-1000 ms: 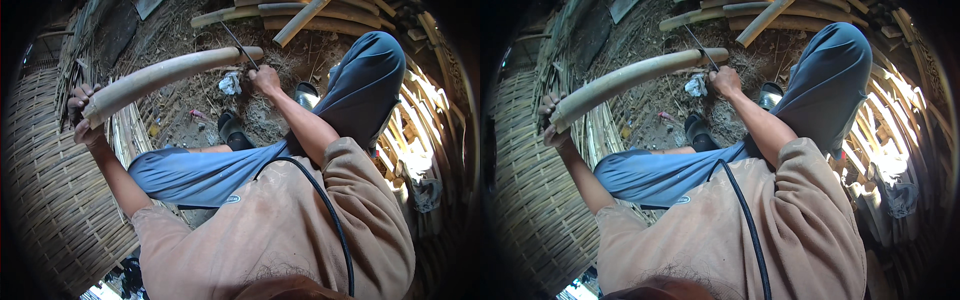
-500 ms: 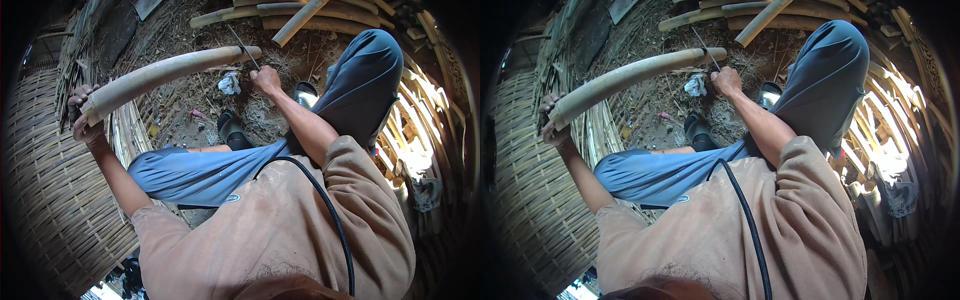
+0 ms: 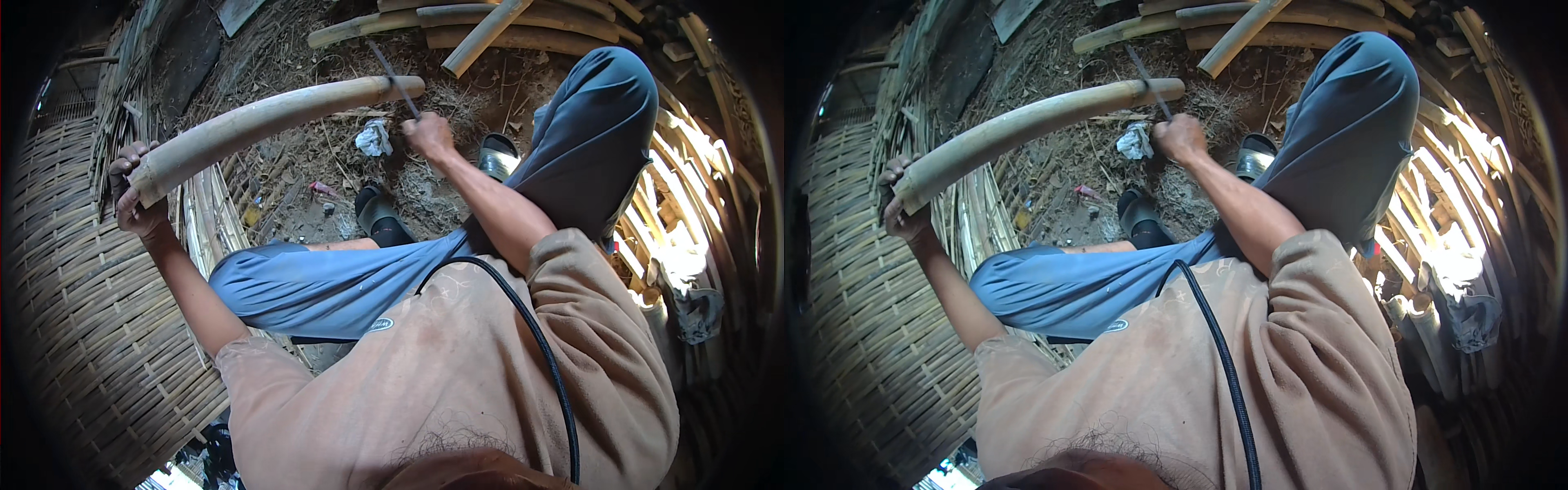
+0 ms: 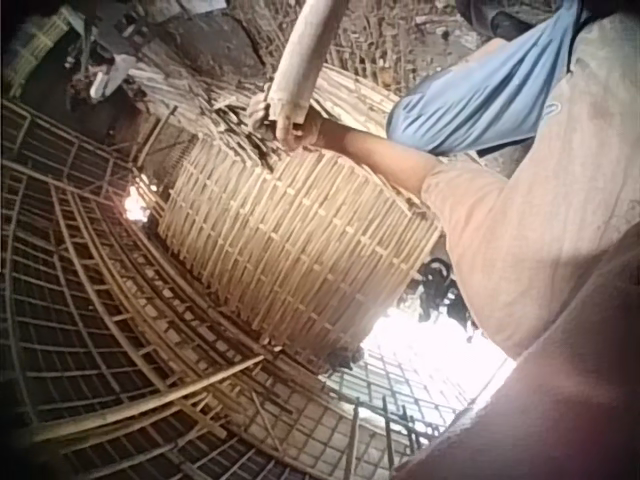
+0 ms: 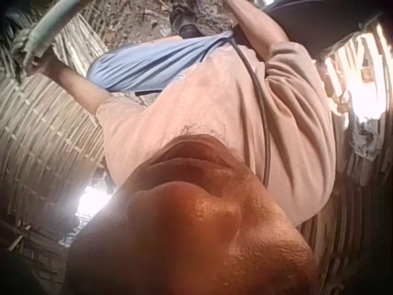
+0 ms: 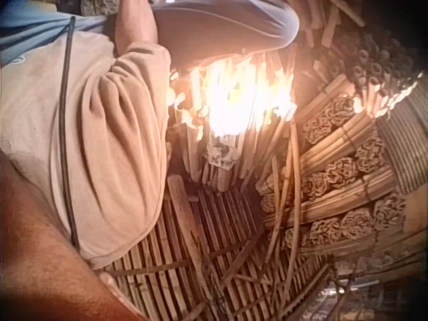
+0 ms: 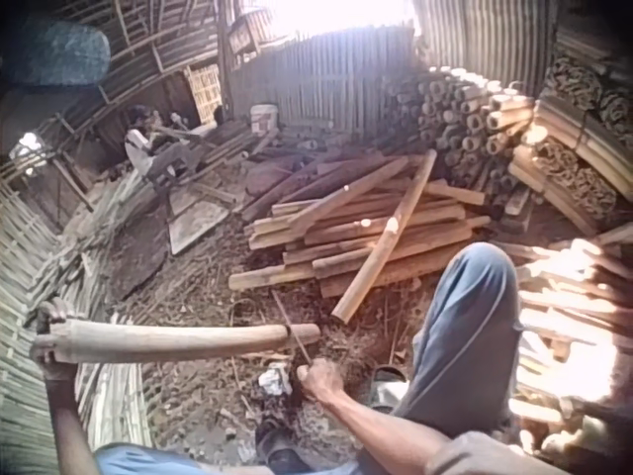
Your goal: Using a large knife to shave and smooth the outer surface of a bamboo stalk.
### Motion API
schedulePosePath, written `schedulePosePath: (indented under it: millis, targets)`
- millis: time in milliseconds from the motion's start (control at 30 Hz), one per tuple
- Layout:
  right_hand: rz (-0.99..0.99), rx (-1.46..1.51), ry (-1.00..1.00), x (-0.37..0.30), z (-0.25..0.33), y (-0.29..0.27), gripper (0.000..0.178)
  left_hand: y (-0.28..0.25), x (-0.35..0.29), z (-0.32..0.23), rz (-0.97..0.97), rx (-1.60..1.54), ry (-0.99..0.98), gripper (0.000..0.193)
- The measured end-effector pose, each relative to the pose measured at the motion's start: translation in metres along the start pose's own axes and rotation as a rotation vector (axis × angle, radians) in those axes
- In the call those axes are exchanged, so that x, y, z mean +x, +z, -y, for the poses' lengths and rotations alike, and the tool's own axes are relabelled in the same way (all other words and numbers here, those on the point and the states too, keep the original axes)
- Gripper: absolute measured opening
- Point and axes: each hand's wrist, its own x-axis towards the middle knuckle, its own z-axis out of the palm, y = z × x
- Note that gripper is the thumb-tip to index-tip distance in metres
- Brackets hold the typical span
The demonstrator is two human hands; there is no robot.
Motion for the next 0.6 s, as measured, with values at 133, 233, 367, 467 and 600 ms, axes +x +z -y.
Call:
schedulePosePath:
  millis: [133, 233, 367, 467, 600]
  targets:
    - [-0.024, -0.041, -0.31, -0.033, 0.043, 0.002, 0.038, 0.002, 0.0, -0.009, -0.045, 0.017, -0.025, 0.051]
    - [-0.095, -0.132, -0.378, -0.023, 0.032, 0.002, 0.041, -0.002, -0.003, -0.008, -0.05, 0.005, -0.026, 0.051]
    - [-0.171, -0.174, -0.076, 0.03, -0.044, 0.006, 0.04, -0.002, 0.002, 0.012, -0.083, -0.043, -0.05, 0.049]
    - [0.015, -0.033, -0.024, -0.003, 0.004, 0.01, 0.043, -0.009, -0.008, -0.002, -0.119, -0.041, -0.056, 0.049]
    - [-0.064, -0.036, -0.456, -0.038, 0.043, 0.006, 0.04, -0.006, -0.002, -0.005, -0.172, -0.039, -0.077, 0.047]
